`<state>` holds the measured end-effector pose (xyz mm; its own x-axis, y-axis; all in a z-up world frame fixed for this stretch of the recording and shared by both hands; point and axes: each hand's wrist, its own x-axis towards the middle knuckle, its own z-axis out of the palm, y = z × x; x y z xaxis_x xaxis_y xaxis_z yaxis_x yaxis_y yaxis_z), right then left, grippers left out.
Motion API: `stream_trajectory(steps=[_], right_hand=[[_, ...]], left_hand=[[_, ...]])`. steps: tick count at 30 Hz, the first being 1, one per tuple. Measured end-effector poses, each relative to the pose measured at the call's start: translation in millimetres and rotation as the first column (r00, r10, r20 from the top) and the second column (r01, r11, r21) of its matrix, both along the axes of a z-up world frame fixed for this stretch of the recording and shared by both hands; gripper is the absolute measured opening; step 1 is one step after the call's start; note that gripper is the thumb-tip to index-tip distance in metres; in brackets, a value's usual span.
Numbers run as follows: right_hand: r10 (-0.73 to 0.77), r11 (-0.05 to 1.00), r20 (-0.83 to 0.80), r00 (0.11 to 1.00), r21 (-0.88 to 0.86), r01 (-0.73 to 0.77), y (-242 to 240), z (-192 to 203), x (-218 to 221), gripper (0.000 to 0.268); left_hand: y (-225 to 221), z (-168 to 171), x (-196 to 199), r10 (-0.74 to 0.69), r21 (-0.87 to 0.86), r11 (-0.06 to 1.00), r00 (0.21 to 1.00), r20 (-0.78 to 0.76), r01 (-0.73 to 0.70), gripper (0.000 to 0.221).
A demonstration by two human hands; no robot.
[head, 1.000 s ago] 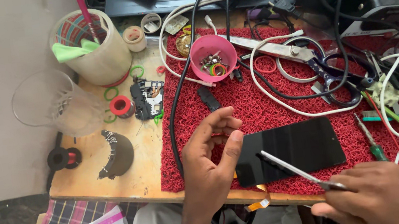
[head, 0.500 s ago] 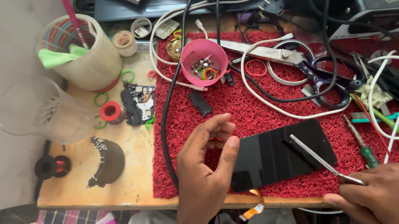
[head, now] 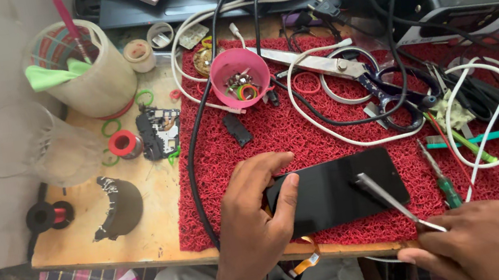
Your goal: The person handles a white smartphone, peels off a protective film from the screen, and uses a metal prying tool to separate the screen assembly from the phone's frame. The person then removes the screen and places it on the workbench.
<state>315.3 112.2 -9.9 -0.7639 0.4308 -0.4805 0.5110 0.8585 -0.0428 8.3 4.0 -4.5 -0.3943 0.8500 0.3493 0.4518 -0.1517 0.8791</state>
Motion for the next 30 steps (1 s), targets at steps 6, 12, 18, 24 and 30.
stream_trajectory(steps=[6,12,18,24,30], right_hand=[[-0.059,0.991,-0.512,0.857,0.071,0.111,-5.9,5.4,18.5,0.038],[-0.110,0.945,-0.725,0.679,0.135,0.297,-2.1,6.1,50.0,0.039],[-0.273,0.851,-0.823,0.498,0.034,0.524,18.9,-6.7,46.0,0.029],[-0.425,0.748,-0.781,0.458,-0.017,0.664,27.3,-7.5,34.4,0.018],[-0.375,0.798,-0.813,0.445,-0.039,0.602,33.3,-39.7,63.0,0.012]], left_hand=[[-1.0,3.6,2.6,-0.043,-0.009,0.999,0.989,-0.144,0.043,0.027],[-3.0,4.7,9.4,-0.221,-0.086,0.975,0.902,-0.370,0.204,0.054],[-1.2,5.3,18.5,-0.290,-0.185,0.956,0.828,-0.479,0.228,0.068],[-6.6,7.6,12.7,-0.244,-0.038,0.964,0.815,-0.525,0.264,0.043],[-19.6,11.1,15.9,0.025,-0.055,0.998,0.997,-0.076,-0.029,0.032]])
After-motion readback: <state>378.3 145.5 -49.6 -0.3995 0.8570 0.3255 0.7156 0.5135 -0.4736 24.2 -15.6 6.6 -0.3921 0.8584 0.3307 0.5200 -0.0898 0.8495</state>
